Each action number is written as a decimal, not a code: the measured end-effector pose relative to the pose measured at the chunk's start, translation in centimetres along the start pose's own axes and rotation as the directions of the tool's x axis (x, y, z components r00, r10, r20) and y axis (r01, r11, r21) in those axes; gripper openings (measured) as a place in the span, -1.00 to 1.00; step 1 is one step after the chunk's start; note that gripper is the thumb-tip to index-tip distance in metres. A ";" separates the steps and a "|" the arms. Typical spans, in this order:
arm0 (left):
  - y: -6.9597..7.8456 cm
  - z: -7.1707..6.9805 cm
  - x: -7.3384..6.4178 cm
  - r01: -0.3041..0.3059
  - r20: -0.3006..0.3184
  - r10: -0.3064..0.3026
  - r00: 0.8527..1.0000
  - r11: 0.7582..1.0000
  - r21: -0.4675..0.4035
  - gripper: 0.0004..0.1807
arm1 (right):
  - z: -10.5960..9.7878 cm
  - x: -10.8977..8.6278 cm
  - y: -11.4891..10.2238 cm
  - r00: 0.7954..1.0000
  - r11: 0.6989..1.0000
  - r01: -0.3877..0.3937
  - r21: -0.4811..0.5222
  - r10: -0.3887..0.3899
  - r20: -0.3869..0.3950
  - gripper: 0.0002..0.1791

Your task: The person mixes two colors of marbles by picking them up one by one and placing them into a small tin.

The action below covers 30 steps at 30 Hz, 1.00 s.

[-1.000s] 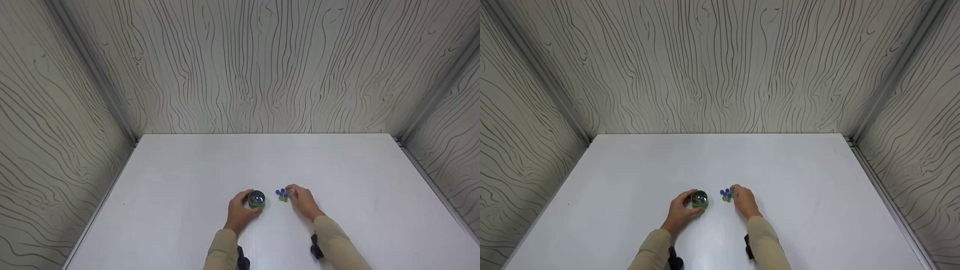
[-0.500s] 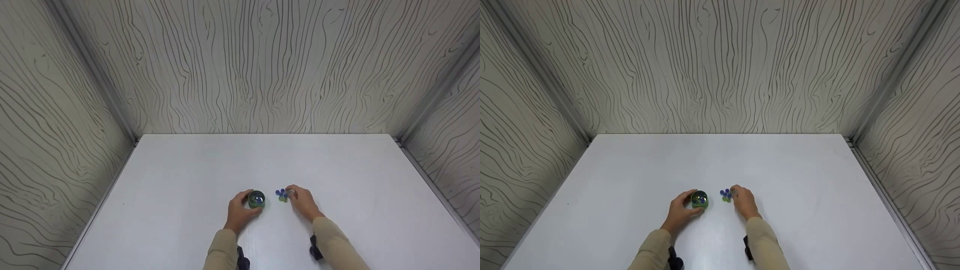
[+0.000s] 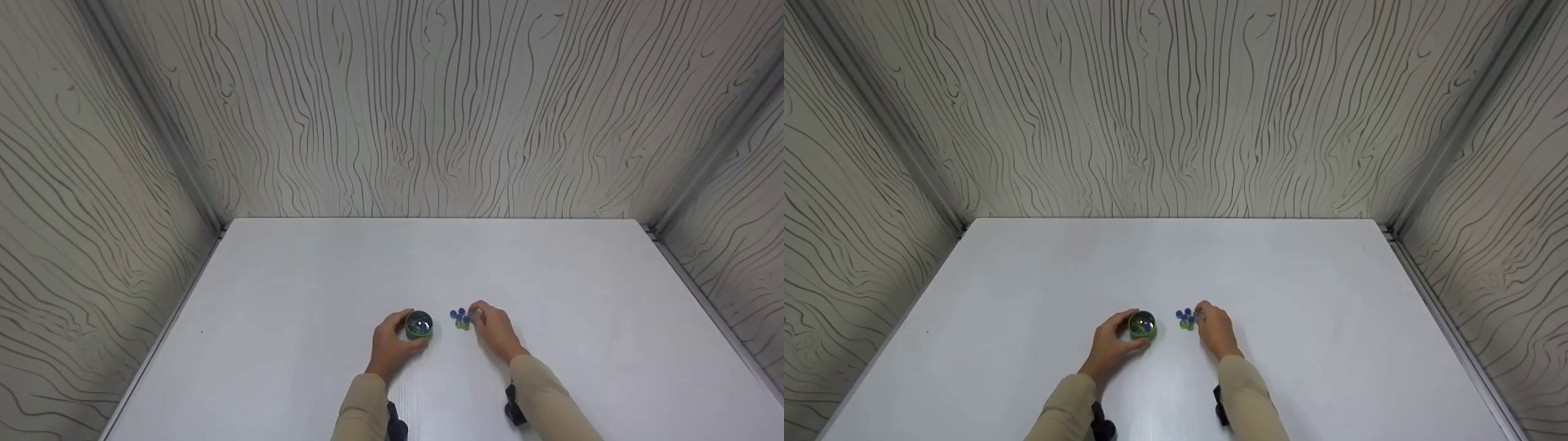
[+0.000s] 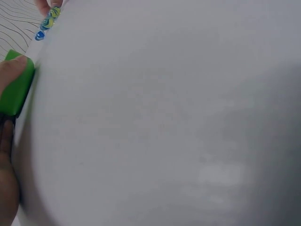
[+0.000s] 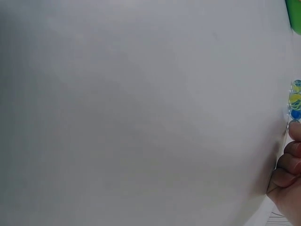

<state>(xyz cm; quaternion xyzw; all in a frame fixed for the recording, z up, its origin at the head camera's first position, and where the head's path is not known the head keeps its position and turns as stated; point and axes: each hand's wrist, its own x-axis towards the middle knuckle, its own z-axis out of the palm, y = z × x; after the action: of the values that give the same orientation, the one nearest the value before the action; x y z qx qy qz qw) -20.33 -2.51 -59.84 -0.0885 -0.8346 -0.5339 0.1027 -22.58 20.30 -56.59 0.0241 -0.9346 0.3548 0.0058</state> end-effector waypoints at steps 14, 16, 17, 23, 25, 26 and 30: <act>0.1 -0.1 0.1 0.033 0.017 -0.032 0.999 0.999 -0.018 -0.33 | 0.0 0.0 0.1 0.999 0.999 -0.020 0.039 0.022 -0.032 -0.81; 0.1 -0.1 0.2 0.027 0.016 -0.027 1.000 1.000 -0.011 -0.33 | -0.1 0.0 0.1 0.999 0.998 -0.028 0.050 0.030 -0.037 -0.82; 0.1 -0.1 0.2 0.024 0.016 -0.023 1.000 1.000 -0.008 -0.33 | -0.1 0.0 0.2 0.999 0.998 -0.035 0.053 0.037 -0.037 -0.82; 0.1 -0.1 0.1 0.014 0.019 -0.014 1.000 1.000 -0.024 -0.33 | -0.1 -0.4 0.3 0.998 0.997 -0.055 0.053 0.057 -0.026 -0.81; 0.0 -0.1 0.1 0.019 0.022 -0.018 1.000 1.000 -0.021 -0.33 | -0.1 -0.5 0.3 0.998 0.998 -0.041 0.045 0.043 -0.038 -0.80; 0.0 -0.1 0.1 0.016 0.021 -0.015 1.000 1.000 -0.019 -0.33 | -0.1 -0.6 0.2 0.998 0.999 -0.036 0.036 0.037 -0.048 -0.81; 0.0 -0.2 0.1 0.018 0.022 -0.018 1.000 1.000 -0.003 -0.33 | -0.1 -0.7 0.2 0.996 1.000 -0.011 -0.005 0.011 -0.093 -0.82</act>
<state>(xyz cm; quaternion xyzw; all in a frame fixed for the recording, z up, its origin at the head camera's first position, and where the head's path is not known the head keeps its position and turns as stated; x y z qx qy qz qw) -20.45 -2.63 -59.70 -0.0869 -0.8356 -0.5351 0.0887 -21.84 20.53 -56.62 0.0025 -0.9344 0.3529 0.0476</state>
